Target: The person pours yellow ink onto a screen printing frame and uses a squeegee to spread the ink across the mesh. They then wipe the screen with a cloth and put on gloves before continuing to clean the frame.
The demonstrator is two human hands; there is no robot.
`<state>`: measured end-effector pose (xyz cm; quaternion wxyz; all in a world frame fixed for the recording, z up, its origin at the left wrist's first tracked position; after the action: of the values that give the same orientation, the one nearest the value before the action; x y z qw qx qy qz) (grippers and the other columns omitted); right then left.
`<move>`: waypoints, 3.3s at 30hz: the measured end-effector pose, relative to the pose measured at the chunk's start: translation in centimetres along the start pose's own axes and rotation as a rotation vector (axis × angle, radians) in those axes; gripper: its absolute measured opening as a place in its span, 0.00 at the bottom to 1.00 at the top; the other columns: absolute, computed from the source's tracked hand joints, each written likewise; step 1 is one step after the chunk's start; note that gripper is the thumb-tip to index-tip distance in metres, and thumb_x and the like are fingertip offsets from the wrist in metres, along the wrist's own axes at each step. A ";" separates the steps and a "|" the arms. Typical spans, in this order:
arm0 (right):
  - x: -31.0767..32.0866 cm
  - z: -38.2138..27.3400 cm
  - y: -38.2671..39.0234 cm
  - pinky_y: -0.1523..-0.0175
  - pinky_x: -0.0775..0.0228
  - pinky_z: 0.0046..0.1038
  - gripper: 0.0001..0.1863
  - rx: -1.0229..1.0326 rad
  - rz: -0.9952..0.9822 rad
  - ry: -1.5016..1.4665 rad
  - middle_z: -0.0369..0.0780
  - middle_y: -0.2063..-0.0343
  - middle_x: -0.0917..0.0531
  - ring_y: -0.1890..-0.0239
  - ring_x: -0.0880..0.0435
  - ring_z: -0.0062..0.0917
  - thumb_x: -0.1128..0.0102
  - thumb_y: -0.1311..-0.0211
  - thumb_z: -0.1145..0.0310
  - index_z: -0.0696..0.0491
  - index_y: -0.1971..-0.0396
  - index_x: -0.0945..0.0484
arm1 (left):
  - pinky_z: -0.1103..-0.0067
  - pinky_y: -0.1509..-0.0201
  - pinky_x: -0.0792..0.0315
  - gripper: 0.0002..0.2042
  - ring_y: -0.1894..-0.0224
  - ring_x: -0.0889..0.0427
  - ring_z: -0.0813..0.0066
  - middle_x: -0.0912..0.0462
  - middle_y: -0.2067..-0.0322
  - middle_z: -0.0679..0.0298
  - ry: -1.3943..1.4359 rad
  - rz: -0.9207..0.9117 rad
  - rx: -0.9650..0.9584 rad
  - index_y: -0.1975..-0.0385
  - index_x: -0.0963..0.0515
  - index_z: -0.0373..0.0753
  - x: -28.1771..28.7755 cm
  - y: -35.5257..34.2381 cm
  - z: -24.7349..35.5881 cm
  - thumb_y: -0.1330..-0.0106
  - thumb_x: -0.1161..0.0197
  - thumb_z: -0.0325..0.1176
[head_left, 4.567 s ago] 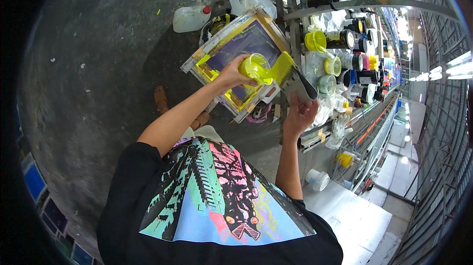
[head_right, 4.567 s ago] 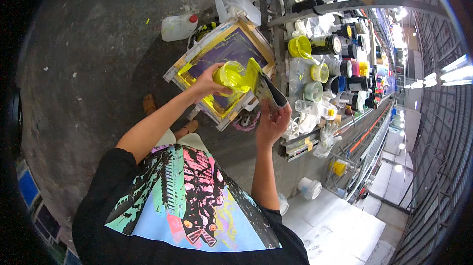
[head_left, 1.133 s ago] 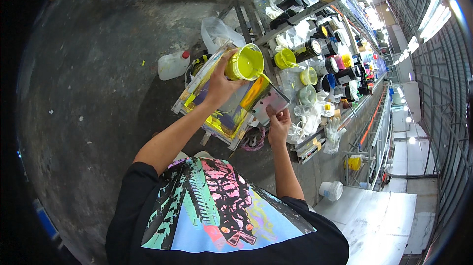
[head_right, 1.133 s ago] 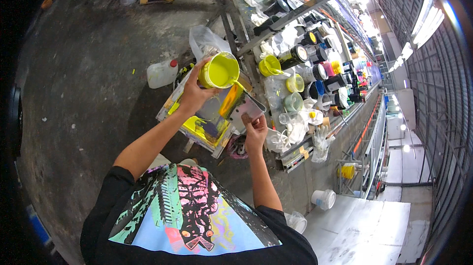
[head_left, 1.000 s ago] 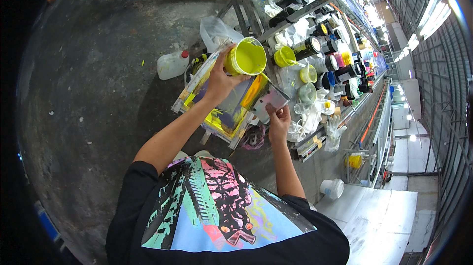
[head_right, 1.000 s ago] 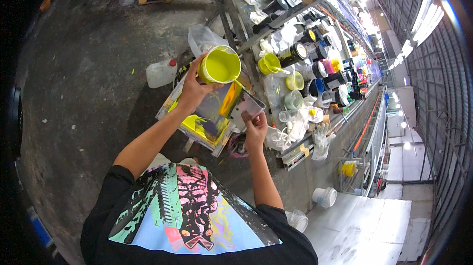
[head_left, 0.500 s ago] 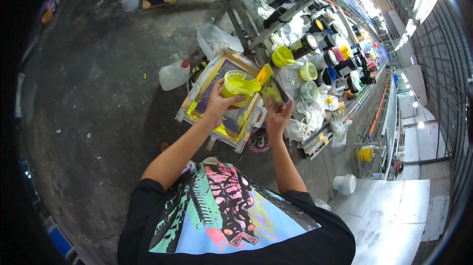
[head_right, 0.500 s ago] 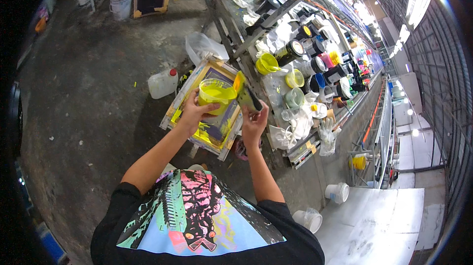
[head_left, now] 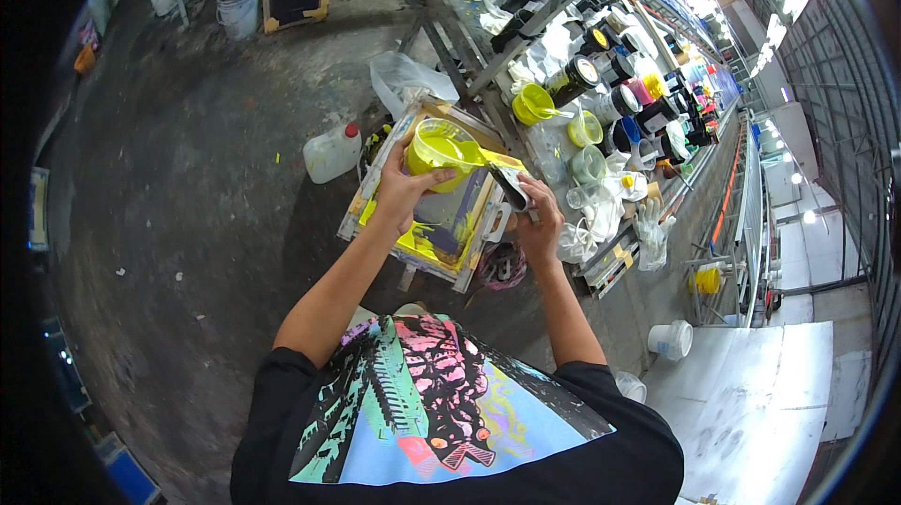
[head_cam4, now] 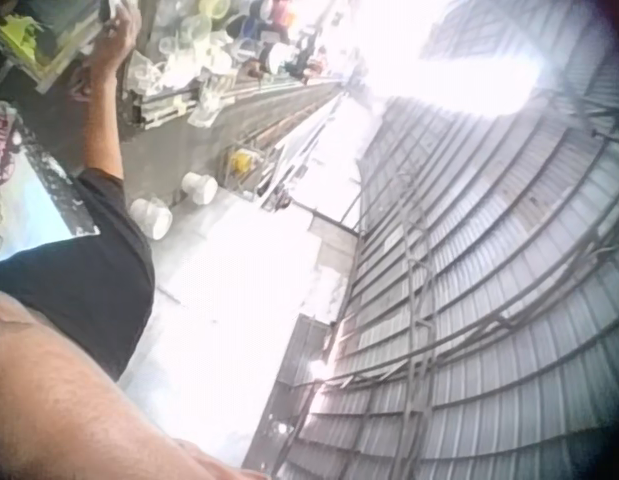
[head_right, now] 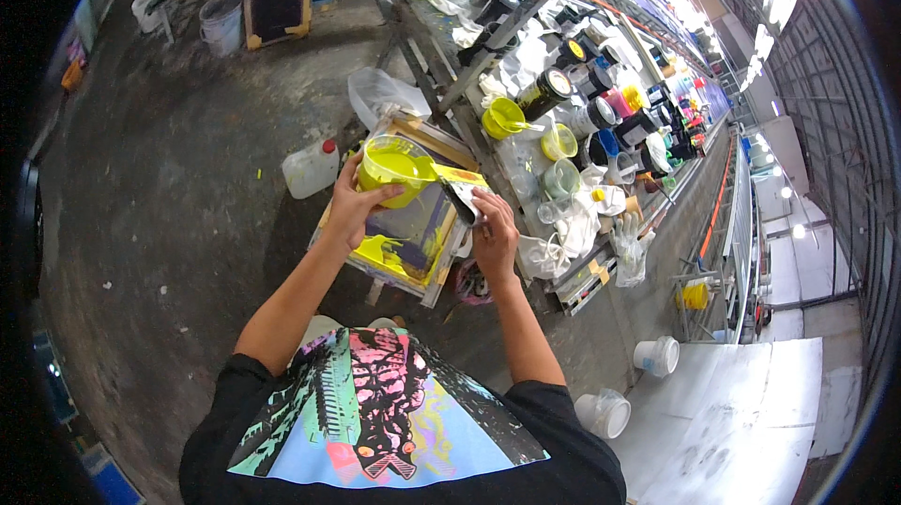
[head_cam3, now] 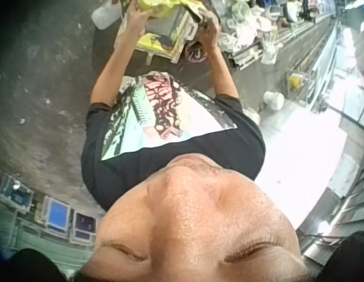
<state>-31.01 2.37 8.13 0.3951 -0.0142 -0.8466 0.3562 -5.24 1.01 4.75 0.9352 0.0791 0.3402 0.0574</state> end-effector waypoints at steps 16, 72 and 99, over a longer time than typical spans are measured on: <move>0.9 0.3 -1.6 0.34 0.30 0.45 0.15 0.131 -0.045 0.123 0.44 0.49 0.13 0.42 0.16 0.41 0.38 0.41 0.81 0.53 0.54 0.18 | 0.72 0.53 0.13 0.44 0.45 0.17 0.66 0.24 0.42 0.60 0.071 0.019 -0.045 0.31 0.37 0.40 1.0 0.1 -0.8 0.49 0.20 0.20; -6.3 -2.2 6.2 0.78 0.44 0.23 0.19 -1.640 -0.148 -2.070 0.33 0.79 0.30 0.85 0.34 0.18 0.50 0.26 0.67 0.69 0.48 0.32 | 0.72 0.49 0.14 0.45 0.42 0.20 0.67 0.24 0.41 0.60 -0.309 -0.009 -0.224 0.31 0.36 0.42 8.7 -2.3 -2.5 0.51 0.19 0.22; -25.5 6.9 4.8 0.47 0.28 0.44 0.20 -0.085 -0.611 0.309 0.33 0.54 0.14 0.48 0.20 0.34 0.33 0.49 0.70 0.39 0.53 0.14 | 0.69 0.52 0.13 0.36 0.47 0.17 0.64 0.24 0.45 0.56 -0.160 0.344 -0.114 0.38 0.37 0.45 17.6 6.6 3.9 0.43 0.23 0.22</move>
<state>-19.42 -5.98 -14.61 0.6064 0.1698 -0.7558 0.1795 10.30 9.93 -2.08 0.9387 0.0871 0.2424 0.2290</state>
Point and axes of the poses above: each hand's wrist, its own y-axis away from the middle knuckle, its own x-axis out of the back of the hand, z = x × y, the point moved 2 cm from there along -y, towards the middle knuckle
